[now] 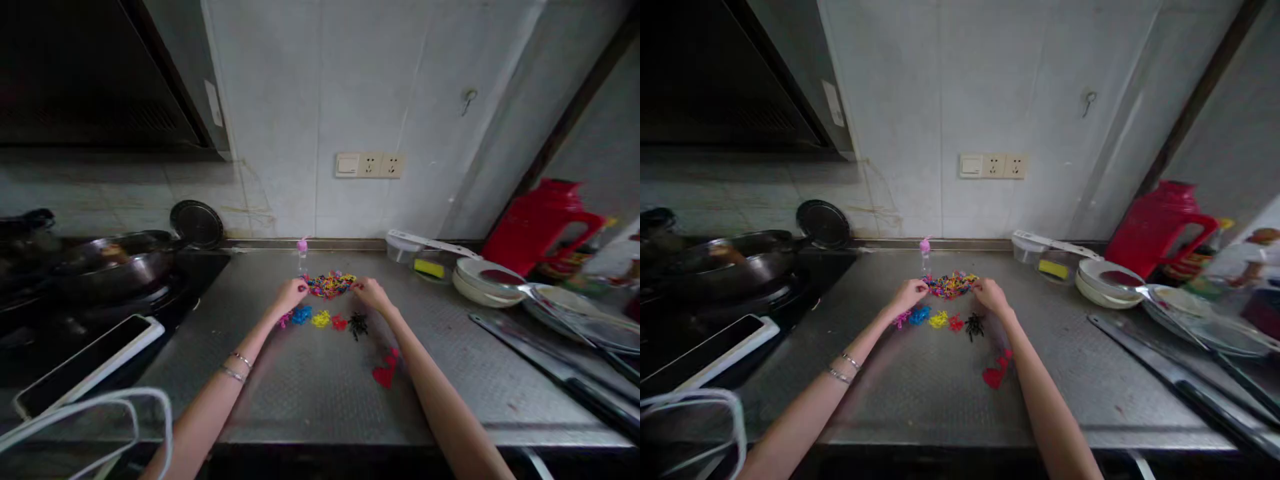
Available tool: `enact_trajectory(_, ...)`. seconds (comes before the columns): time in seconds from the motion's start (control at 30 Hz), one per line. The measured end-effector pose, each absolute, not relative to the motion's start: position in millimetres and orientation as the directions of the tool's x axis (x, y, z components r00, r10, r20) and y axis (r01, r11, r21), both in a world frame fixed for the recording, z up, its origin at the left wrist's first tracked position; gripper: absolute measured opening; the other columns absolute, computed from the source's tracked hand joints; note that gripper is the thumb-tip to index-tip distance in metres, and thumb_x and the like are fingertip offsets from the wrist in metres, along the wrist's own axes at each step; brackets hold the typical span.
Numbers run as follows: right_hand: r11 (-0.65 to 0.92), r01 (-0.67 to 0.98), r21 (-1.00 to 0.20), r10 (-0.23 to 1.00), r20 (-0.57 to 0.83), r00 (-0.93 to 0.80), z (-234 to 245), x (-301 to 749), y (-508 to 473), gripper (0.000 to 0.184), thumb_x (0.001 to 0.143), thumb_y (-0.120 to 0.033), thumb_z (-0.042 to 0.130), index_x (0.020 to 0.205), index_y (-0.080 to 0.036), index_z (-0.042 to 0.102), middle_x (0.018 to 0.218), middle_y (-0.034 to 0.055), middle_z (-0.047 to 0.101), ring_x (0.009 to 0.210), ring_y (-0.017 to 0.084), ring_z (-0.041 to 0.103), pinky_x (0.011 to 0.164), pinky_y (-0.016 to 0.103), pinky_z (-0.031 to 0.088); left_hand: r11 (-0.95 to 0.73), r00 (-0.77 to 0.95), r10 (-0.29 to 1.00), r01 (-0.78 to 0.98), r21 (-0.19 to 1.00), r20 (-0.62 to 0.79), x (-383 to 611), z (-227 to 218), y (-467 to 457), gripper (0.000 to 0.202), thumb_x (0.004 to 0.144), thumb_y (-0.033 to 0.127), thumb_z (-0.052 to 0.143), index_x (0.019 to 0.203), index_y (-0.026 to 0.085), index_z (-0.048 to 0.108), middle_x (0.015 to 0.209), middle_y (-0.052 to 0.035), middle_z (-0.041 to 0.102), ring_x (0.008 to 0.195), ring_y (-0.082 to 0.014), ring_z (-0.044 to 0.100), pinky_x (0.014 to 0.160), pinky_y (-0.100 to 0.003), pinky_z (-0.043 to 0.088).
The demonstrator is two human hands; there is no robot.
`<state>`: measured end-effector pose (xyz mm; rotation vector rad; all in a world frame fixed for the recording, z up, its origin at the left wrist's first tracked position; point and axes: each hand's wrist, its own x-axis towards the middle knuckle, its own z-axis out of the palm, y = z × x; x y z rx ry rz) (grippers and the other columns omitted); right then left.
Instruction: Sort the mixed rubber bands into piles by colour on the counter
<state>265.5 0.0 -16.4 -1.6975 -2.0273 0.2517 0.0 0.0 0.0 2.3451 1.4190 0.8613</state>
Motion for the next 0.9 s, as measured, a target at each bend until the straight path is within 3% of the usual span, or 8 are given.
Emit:
enact_trajectory(0.17, 0.196, 0.873, -0.447, 0.964, 0.251, -0.087, -19, 271, 3, 0.027, 0.071, -0.021, 0.047, 0.092, -0.022, 0.064, 0.088, 0.0029, 0.065, 0.077, 0.014, 0.057, 0.066, 0.019, 0.039, -0.558, 0.497, 0.82, 0.582, 0.591, 0.285, 31, -6, -20, 0.02, 0.071, 0.022, 0.049, 0.077, 0.014, 0.067, 0.076, -0.0041, 0.066, 0.068, -0.0125, 0.057, 0.065, -0.021, 0.039)
enact_trajectory(0.37, 0.21, 0.877, -0.433, 0.963, 0.248, -0.108, -25, 272, 5, 0.031, 0.069, -0.018, 0.047, 0.096, -0.022, 0.063, 0.091, 0.0038, 0.064, 0.081, 0.015, 0.057, 0.072, 0.02, 0.04, -0.602, 0.612, 0.762, 0.549, 0.58, 0.212, 56, -11, -48, 0.02, 0.07, 0.023, 0.05, 0.076, 0.014, 0.067, 0.07, -0.0031, 0.065, 0.062, -0.0111, 0.054, 0.058, -0.019, 0.037)
enact_trajectory(0.6, 0.2, 0.904, -0.378, 0.958, 0.267, -0.1, -26, 265, 3, 0.029, 0.074, -0.021, 0.045, 0.096, -0.023, 0.062, 0.096, 0.0042, 0.062, 0.087, 0.016, 0.056, 0.074, 0.021, 0.039, -0.634, 0.624, 0.755, 0.618, 0.465, 0.2, 60, -13, -57, 0.019, 0.069, 0.022, 0.051, 0.076, 0.016, 0.068, 0.067, -0.0026, 0.063, 0.058, -0.0112, 0.05, 0.055, -0.021, 0.033)
enact_trajectory(0.9, 0.141, 0.948, -0.286, 0.971, 0.229, -0.076, -26, 260, -3, 0.031, 0.081, -0.03, 0.041, 0.109, -0.022, 0.054, 0.098, 0.0072, 0.057, 0.091, 0.017, 0.051, 0.073, 0.022, 0.037, -0.594, 0.581, 0.781, 0.579, 0.558, 0.228, 52, -9, -46, 0.023, 0.07, 0.024, 0.049, 0.082, 0.015, 0.067, 0.066, -0.0017, 0.062, 0.057, -0.0099, 0.049, 0.054, -0.019, 0.034)
